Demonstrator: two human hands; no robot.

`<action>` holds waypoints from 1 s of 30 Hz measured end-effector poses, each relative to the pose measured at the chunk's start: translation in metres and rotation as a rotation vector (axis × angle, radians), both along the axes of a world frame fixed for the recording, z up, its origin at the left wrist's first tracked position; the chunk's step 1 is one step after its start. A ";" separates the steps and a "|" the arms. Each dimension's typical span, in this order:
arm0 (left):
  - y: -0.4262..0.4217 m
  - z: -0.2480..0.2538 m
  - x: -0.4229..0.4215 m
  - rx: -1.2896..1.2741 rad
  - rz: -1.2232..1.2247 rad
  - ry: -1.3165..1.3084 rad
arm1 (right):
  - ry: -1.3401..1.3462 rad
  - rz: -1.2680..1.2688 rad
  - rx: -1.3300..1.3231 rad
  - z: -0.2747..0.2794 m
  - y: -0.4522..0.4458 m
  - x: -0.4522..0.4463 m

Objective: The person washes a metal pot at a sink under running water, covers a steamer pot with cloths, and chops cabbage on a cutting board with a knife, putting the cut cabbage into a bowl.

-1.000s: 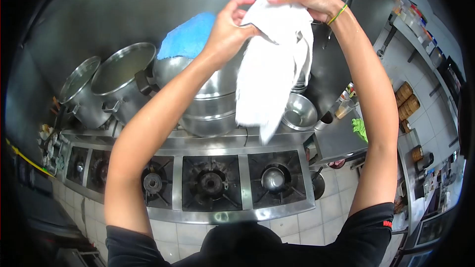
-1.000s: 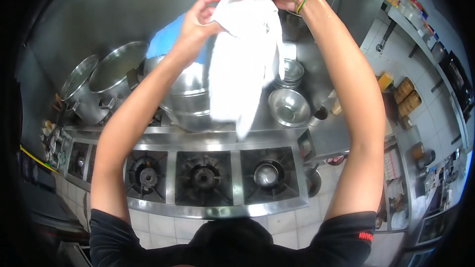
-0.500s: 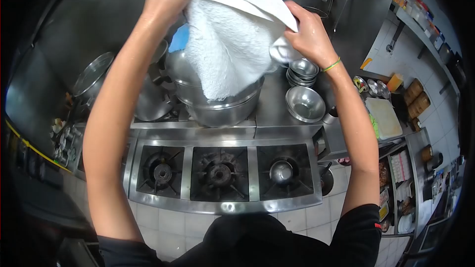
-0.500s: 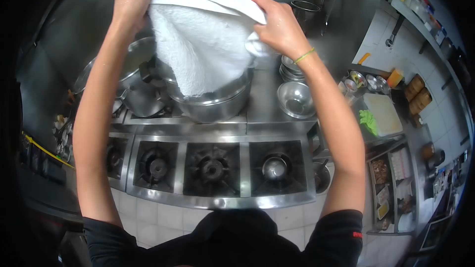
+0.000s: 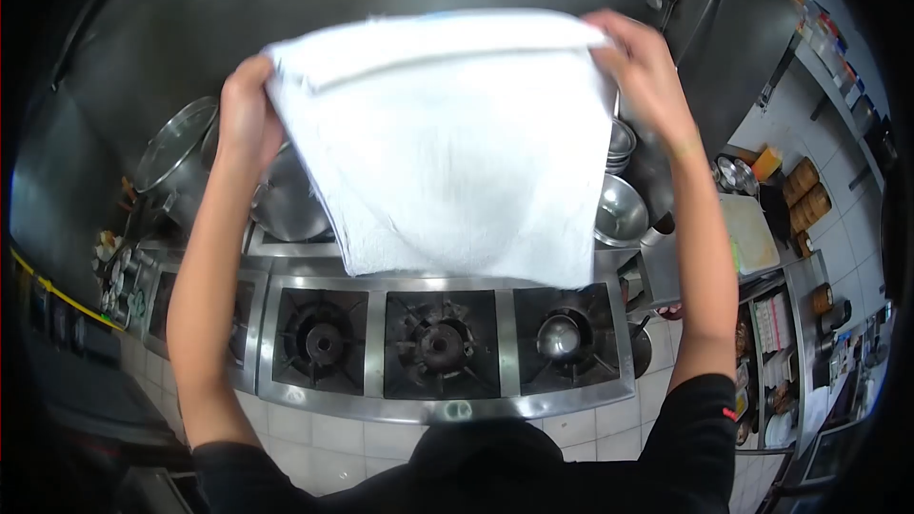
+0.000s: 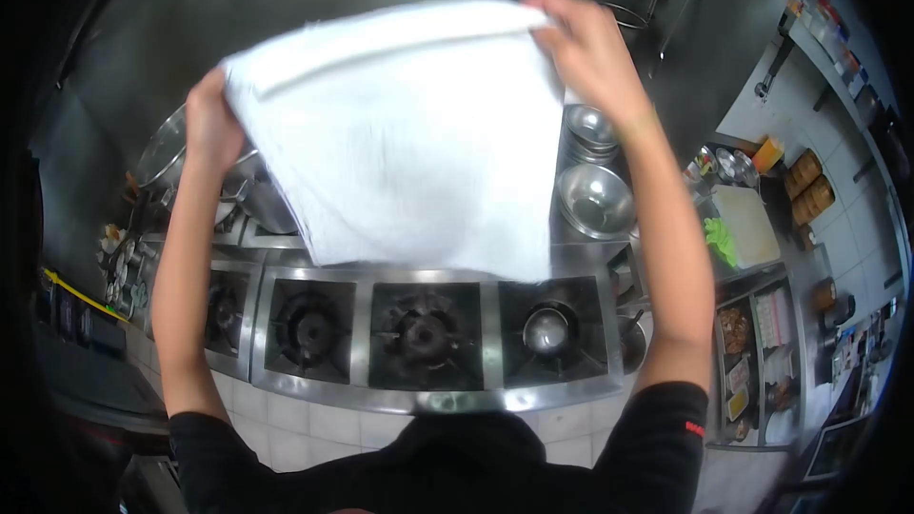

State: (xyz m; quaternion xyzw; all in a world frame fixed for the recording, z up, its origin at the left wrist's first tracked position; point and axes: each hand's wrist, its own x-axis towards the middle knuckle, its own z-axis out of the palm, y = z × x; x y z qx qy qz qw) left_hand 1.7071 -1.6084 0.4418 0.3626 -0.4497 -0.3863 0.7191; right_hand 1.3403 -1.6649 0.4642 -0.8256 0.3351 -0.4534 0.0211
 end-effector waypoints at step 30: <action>0.252 -0.385 -0.626 -0.191 -1.183 -1.436 | -0.826 -1.020 1.530 -0.536 0.786 -0.329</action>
